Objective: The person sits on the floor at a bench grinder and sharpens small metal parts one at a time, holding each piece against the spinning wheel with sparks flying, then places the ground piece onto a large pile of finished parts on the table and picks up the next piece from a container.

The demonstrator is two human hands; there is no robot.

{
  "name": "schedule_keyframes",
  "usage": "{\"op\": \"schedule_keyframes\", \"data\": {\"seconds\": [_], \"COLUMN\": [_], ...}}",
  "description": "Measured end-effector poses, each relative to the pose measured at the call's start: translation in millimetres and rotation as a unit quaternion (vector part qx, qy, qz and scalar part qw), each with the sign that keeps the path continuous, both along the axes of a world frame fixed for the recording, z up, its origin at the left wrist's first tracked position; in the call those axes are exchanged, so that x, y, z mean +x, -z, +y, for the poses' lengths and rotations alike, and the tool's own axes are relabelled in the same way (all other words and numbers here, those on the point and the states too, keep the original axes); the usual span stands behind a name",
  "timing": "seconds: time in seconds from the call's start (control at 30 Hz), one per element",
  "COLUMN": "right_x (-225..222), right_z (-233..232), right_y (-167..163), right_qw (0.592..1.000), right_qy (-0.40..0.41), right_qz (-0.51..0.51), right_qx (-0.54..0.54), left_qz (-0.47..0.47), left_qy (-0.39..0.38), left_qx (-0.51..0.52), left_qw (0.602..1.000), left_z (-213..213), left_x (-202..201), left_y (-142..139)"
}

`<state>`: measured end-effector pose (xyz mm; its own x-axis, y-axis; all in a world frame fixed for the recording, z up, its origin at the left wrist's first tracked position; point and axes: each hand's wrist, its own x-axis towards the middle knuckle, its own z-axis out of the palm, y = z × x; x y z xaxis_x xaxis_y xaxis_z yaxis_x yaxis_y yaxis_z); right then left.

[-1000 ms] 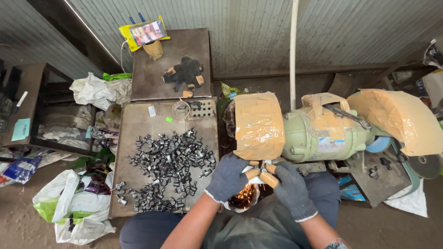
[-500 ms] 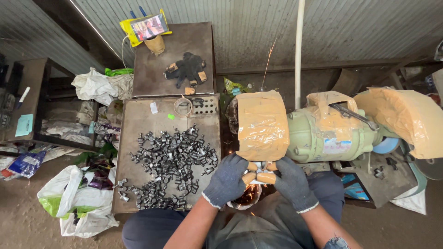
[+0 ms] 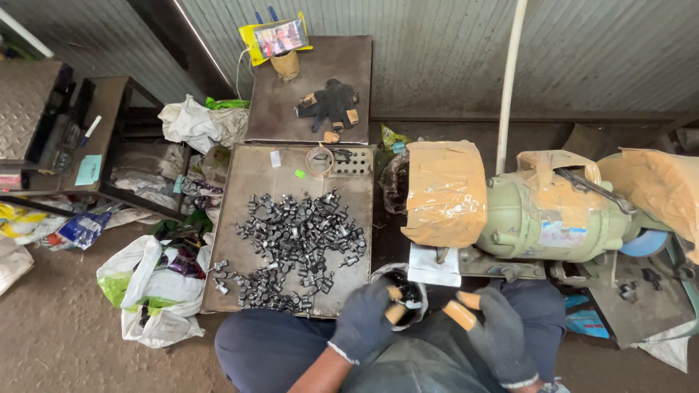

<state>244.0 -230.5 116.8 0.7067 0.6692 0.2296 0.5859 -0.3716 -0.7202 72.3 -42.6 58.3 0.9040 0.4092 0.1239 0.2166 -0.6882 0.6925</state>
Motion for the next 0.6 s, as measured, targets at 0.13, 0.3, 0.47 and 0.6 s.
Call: {"op": "schedule_keyframes", "data": {"seconds": [0.13,0.3,0.47,0.6], "right_x": [-11.7,-12.9,-12.5,-8.1], "right_z": [-19.1,-17.0,6.9,11.3], "right_y": [8.4,-1.4,-10.9,-20.2], "right_qw": [0.999,0.997,0.897,0.791], "right_qy": [0.031,0.002,-0.012,-0.158], "right_qz": [0.029,0.071,0.440,0.589], "right_qx": [-0.031,-0.020,-0.047,0.049], "left_qz": [0.402,0.289,0.057,-0.134], "left_qy": [-0.141,-0.192,-0.103,0.048], "left_qx": [0.107,0.031,-0.485,-0.415], "left_qw": [0.898,0.937,0.867,0.899], "left_z": [47.8,73.1,32.0,-15.6], "left_x": [1.5,-9.6,-10.4,0.6], "left_y": [48.9,58.4,-23.8,-92.9]}}
